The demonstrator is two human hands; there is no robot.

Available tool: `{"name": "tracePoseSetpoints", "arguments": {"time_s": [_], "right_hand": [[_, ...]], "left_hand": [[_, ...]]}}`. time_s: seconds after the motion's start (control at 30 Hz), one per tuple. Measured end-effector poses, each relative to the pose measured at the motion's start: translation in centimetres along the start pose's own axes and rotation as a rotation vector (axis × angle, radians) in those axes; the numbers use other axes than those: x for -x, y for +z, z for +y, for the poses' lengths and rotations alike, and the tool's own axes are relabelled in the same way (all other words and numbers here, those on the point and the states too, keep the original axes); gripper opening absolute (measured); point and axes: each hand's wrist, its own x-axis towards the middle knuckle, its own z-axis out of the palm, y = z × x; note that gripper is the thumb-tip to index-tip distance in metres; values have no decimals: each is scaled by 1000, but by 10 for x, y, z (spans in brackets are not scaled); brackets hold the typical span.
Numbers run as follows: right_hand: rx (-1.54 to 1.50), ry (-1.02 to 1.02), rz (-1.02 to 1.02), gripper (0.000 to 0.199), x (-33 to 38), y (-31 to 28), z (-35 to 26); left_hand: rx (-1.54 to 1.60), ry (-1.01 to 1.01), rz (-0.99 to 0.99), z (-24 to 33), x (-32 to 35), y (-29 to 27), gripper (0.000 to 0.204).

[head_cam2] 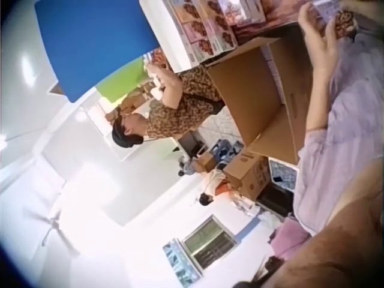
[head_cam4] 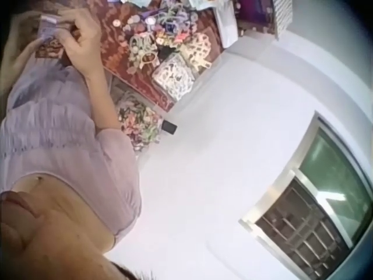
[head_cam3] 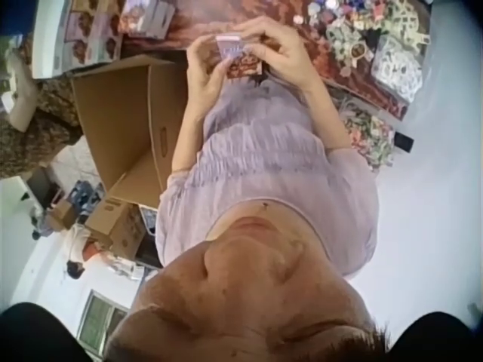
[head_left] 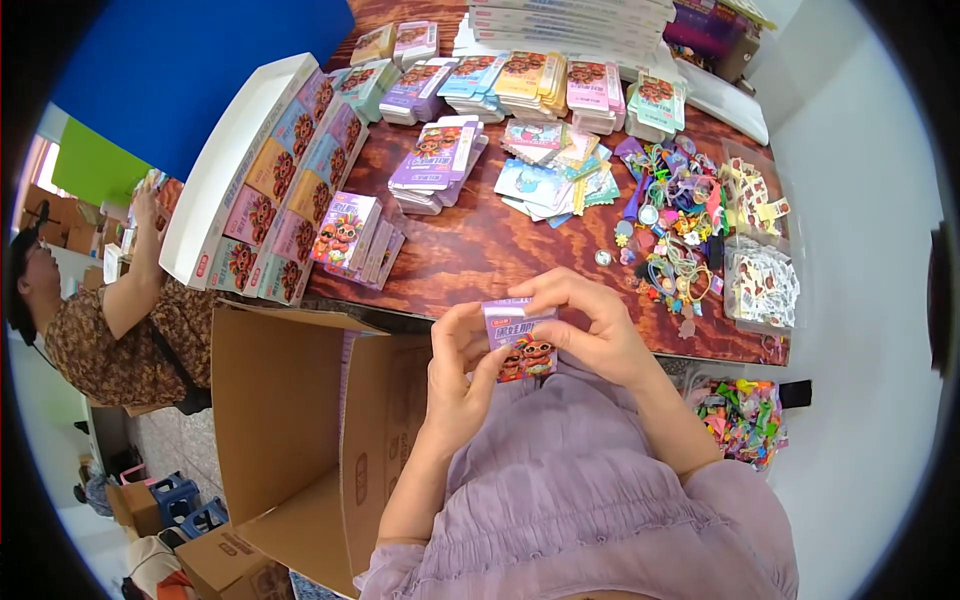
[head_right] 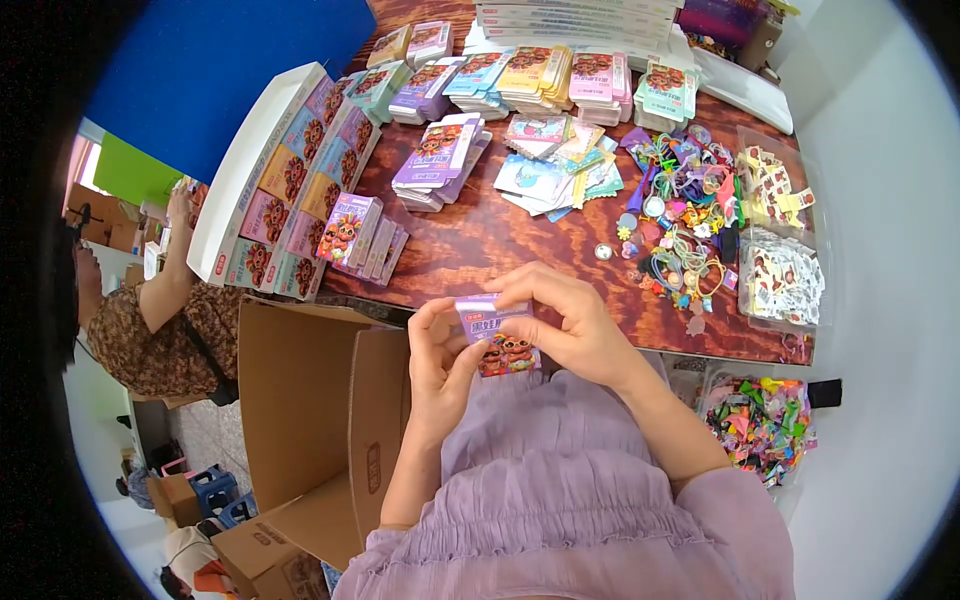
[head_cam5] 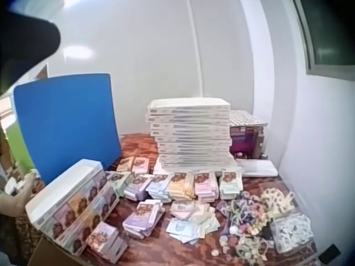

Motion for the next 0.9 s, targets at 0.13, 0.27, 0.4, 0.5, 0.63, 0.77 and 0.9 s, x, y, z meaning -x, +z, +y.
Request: {"name": "tracePoseSetpoints", "arguments": {"time_s": [0.13,0.27,0.4,0.5,0.63,0.77,0.9], "right_hand": [[-164,15,109,14,6,9,9],[-302,341,115,11,3,1,13],[-357,326,107,6,-1,-2,20],[-362,272,92,6,0,1,23],[-252,200,4,16,5,-5,20],[-298,228,25,18,9,3,15],[-322,238,35,19,4,8,11]], "left_hand": [[-149,-9,-63,-2,0,4,60],[-208,-41,-83,-1,-1,4,63],[-192,-36,-114,0,3,7,63],[-150,-57,-77,-5,4,6,62],[-121,-51,-61,-11,5,1,61],[-120,-44,-66,-9,2,-5,63],[-121,-66,-91,5,2,-13,68]]}}
